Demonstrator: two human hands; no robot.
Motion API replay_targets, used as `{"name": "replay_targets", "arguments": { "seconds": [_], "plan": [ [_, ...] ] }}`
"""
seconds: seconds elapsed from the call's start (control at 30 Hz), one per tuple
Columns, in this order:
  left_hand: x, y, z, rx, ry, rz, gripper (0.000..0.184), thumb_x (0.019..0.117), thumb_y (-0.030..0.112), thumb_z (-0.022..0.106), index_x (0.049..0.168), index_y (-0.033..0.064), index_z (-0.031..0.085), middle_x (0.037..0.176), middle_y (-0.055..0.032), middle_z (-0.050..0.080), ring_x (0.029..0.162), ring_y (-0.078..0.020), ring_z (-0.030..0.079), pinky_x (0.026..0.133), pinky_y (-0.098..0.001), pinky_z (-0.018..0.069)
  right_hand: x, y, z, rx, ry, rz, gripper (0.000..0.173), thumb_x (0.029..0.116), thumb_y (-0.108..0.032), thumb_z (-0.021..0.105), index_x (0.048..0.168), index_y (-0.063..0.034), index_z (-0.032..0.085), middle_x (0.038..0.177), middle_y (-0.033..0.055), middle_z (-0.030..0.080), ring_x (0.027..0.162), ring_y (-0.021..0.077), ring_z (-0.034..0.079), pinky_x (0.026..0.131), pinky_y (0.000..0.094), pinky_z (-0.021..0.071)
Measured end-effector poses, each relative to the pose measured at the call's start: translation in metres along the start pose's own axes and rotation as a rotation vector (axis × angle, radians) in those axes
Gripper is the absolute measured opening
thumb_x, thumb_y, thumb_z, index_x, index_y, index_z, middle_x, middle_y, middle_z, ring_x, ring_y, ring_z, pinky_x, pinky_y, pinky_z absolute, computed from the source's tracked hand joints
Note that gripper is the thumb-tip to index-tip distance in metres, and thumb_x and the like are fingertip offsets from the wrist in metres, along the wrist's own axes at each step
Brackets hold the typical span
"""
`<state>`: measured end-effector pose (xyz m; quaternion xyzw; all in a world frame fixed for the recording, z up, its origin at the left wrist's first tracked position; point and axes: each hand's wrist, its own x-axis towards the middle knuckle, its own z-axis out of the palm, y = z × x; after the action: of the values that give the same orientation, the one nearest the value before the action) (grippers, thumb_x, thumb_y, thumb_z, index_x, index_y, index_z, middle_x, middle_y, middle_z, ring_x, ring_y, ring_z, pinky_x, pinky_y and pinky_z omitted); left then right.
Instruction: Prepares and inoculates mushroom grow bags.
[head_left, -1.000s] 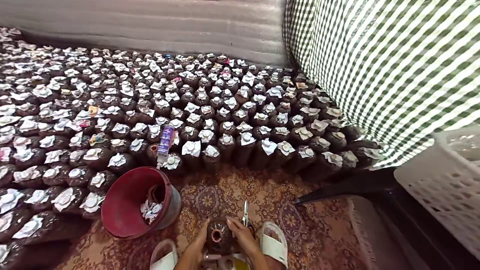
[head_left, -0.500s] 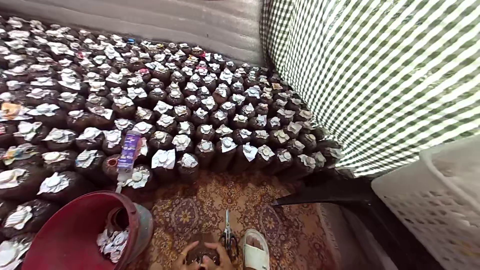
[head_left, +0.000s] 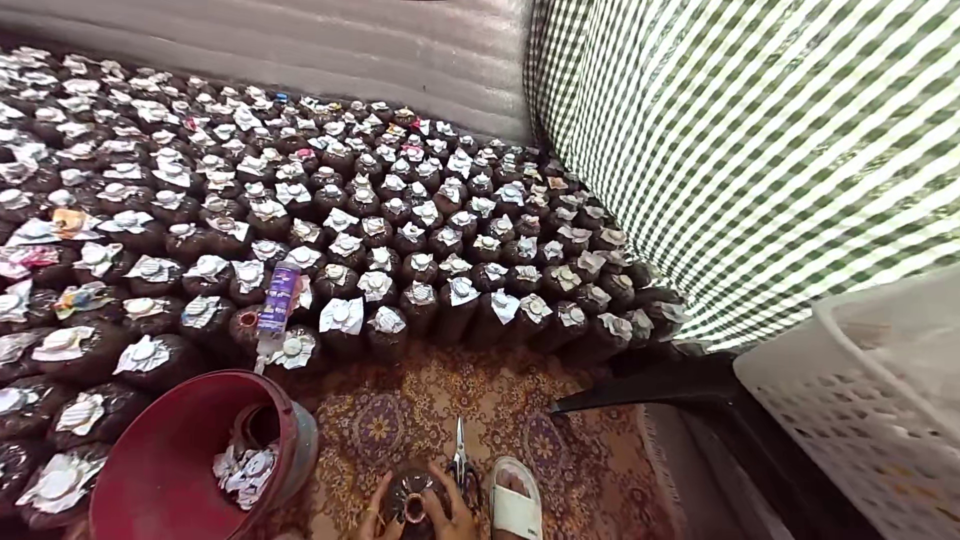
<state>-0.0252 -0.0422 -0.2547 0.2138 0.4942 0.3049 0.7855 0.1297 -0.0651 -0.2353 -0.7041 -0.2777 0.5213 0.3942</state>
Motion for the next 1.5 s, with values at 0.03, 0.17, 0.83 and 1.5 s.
{"name": "replay_targets", "arguments": {
  "seconds": [0.03,0.17,0.83,1.5],
  "plan": [
    [0.001,-0.004,0.003,0.045,0.039,0.046,0.069,0.1006,-0.003,0.049,0.162,0.0129,0.024,0.159,-0.0207,0.038,0.125,-0.0351,0.062,0.092,-0.0531,0.0596,0.006,0.0,-0.001,-0.001,0.017,0.0,0.048,0.1013,-0.023,0.063,0.145,-0.0047,0.056,0.146,0.0242,0.053,0.132,0.0323,0.055,0.109,0.0497,0.047],
    [0.008,0.004,0.003,0.064,0.108,0.045,0.063,0.1031,0.005,0.052,0.162,0.0166,0.031,0.158,-0.0173,0.043,0.125,-0.0342,0.062,0.092,-0.0526,0.0589,0.031,-0.007,-0.003,-0.06,-0.014,0.024,0.049,0.0962,-0.034,0.07,0.138,-0.009,0.063,0.142,0.0209,0.056,0.131,0.0313,0.055,0.108,0.0497,0.0473],
    [0.013,-0.001,0.039,0.617,0.159,0.185,0.087,0.0893,0.022,0.077,0.161,0.0087,0.03,0.149,-0.0232,0.052,0.132,-0.0372,0.057,0.111,-0.0541,0.0455,-0.005,-0.086,-0.027,-1.079,-0.004,-0.098,0.056,0.0961,-0.058,0.06,0.119,-0.0074,0.072,0.113,0.015,0.073,0.104,0.034,0.071,0.09,0.0584,0.0546],
    [-0.068,0.135,0.021,0.504,0.222,0.373,0.04,0.0996,0.021,0.064,0.134,0.0015,0.062,0.13,-0.0163,0.067,0.112,-0.0254,0.068,0.098,-0.0444,0.0553,0.067,-0.19,-0.04,-1.246,-0.023,-0.021,0.079,0.1032,-0.065,0.032,0.117,0.0014,0.071,0.125,0.0253,0.068,0.122,0.0411,0.063,0.101,0.0628,0.0485]
  ]
}}
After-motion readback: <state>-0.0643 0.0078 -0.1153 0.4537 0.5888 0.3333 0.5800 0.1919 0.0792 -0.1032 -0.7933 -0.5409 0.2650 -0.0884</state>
